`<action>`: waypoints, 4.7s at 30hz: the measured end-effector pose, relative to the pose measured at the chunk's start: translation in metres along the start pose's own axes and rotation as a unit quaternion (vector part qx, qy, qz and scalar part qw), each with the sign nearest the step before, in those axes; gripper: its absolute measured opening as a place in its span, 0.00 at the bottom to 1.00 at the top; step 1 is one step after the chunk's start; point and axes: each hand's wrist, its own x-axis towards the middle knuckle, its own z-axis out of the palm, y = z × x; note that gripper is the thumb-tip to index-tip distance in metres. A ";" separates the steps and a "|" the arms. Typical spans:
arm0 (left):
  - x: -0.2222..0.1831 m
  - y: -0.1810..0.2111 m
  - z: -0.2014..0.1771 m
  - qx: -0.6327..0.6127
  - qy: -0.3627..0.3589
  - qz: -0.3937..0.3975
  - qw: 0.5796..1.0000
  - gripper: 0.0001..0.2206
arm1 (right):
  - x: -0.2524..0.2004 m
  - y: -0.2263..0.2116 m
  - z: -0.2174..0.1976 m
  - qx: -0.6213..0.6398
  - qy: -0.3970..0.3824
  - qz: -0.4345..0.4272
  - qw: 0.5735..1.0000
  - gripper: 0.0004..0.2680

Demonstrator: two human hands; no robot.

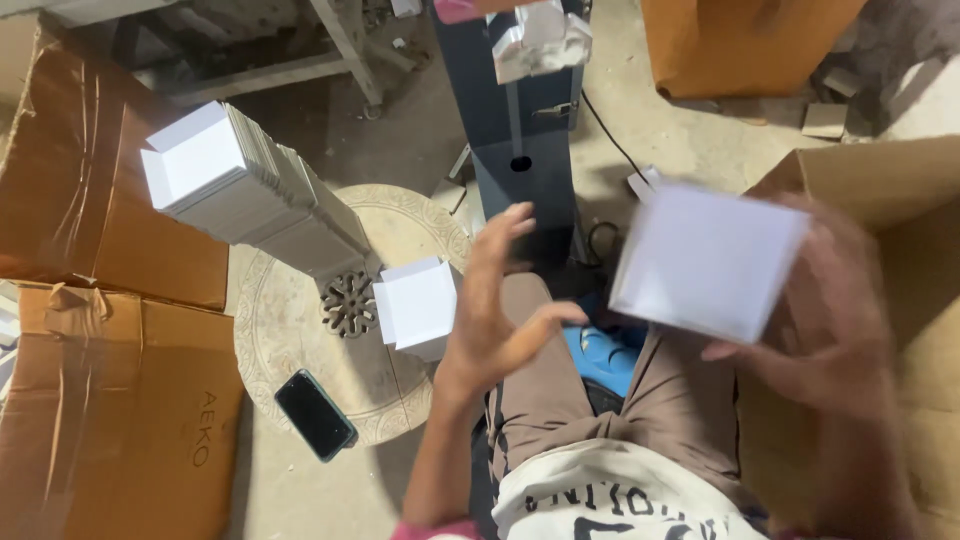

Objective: The recorder is folding and assembling small white cardboard boxes at a workstation.

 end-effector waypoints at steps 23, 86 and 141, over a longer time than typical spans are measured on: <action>-0.102 -0.081 -0.007 0.464 0.174 -0.349 0.795 0.05 | -0.024 0.058 0.090 -0.193 0.048 0.185 0.962 0.18; 0.124 -0.016 -0.031 0.255 0.268 0.101 0.924 0.15 | 0.165 0.055 0.067 -0.323 0.141 -0.071 0.933 0.15; 0.047 0.038 -0.026 -0.110 -0.115 -0.006 0.987 0.40 | 0.033 -0.008 0.000 0.247 -0.016 -0.010 0.969 0.40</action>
